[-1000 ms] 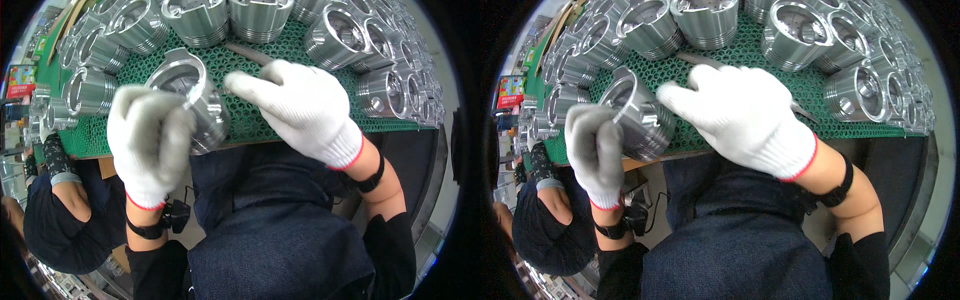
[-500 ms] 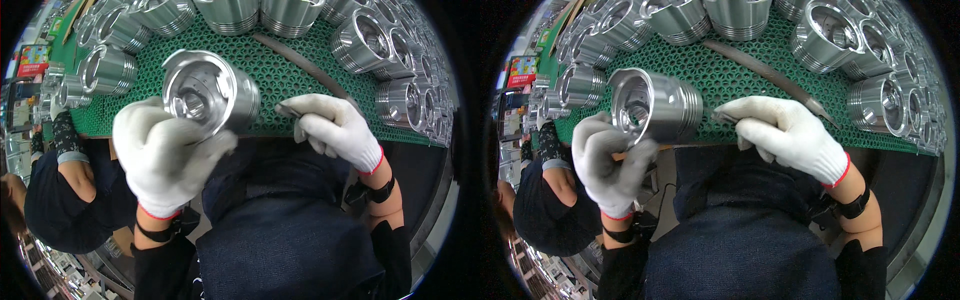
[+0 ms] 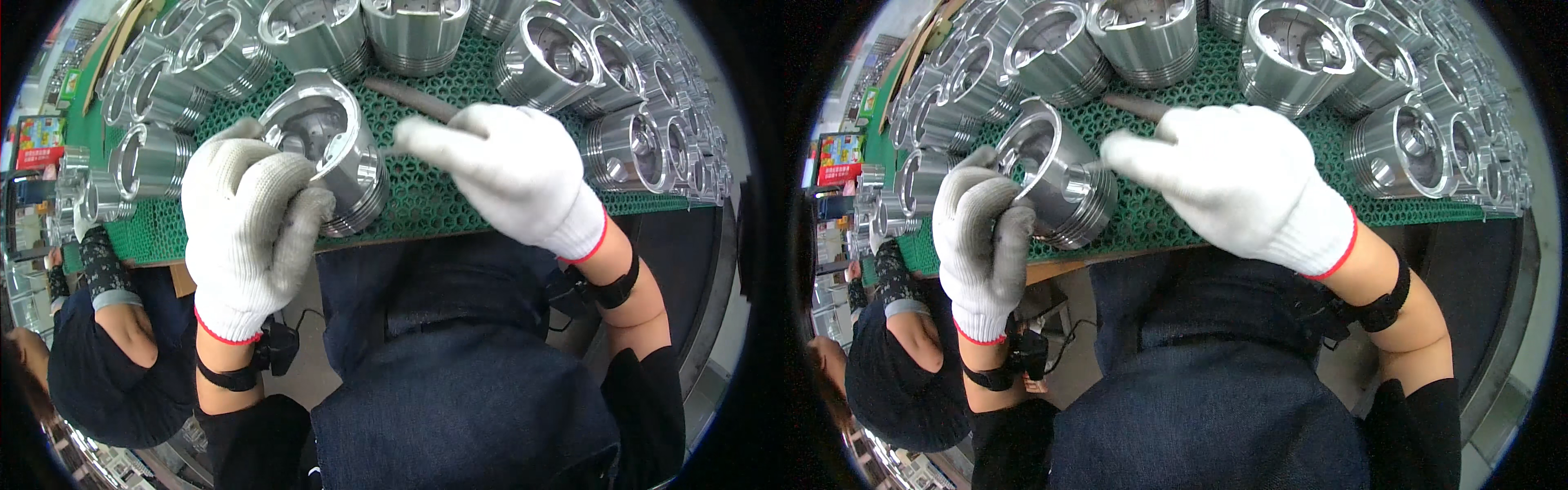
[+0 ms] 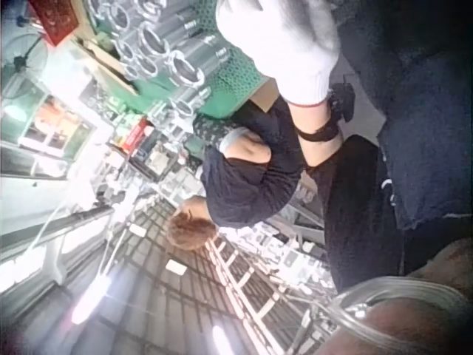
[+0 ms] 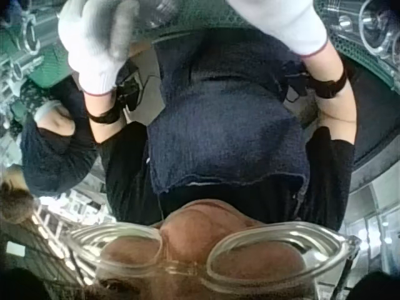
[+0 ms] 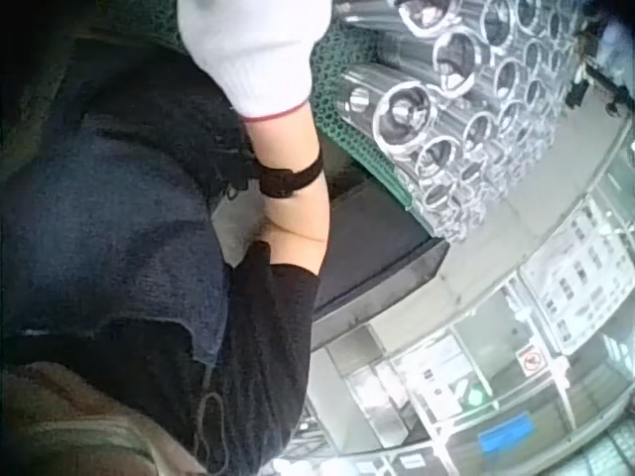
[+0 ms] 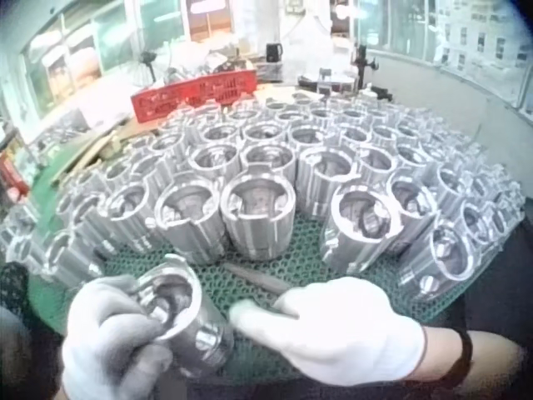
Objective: Manually file the edges and interior surfaces of metal engine pistons to remove burrs and inspect for quality.
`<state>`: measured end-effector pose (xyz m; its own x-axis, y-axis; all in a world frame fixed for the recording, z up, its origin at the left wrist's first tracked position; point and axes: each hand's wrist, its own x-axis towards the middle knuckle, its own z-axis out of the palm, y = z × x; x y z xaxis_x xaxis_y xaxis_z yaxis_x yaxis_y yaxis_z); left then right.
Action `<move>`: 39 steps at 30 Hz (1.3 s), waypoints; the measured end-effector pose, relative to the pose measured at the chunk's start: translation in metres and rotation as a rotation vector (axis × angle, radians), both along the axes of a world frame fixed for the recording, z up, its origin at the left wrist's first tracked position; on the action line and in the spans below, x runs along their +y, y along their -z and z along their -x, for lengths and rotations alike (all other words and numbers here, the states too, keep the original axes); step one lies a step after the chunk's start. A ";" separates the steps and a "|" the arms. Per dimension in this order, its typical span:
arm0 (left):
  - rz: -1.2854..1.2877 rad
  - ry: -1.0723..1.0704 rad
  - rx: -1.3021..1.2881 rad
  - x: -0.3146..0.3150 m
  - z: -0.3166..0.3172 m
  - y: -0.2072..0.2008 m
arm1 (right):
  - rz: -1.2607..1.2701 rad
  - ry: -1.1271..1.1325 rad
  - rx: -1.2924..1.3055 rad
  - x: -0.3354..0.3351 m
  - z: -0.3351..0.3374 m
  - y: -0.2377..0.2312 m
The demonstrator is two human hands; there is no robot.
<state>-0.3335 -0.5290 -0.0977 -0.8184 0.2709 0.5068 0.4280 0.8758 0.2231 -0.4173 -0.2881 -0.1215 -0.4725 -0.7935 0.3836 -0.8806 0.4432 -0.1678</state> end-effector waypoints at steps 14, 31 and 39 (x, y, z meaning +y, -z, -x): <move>0.266 0.208 -0.286 0.012 0.000 -0.030 | 0.238 0.270 -1.487 0.025 -0.007 -0.010; 0.221 -0.023 -0.401 -0.016 -0.035 -0.015 | 0.541 0.278 -1.646 0.036 -0.003 0.006; -1.360 0.374 -0.879 0.000 -0.080 -0.008 | -0.259 0.462 -0.151 0.043 -0.005 0.007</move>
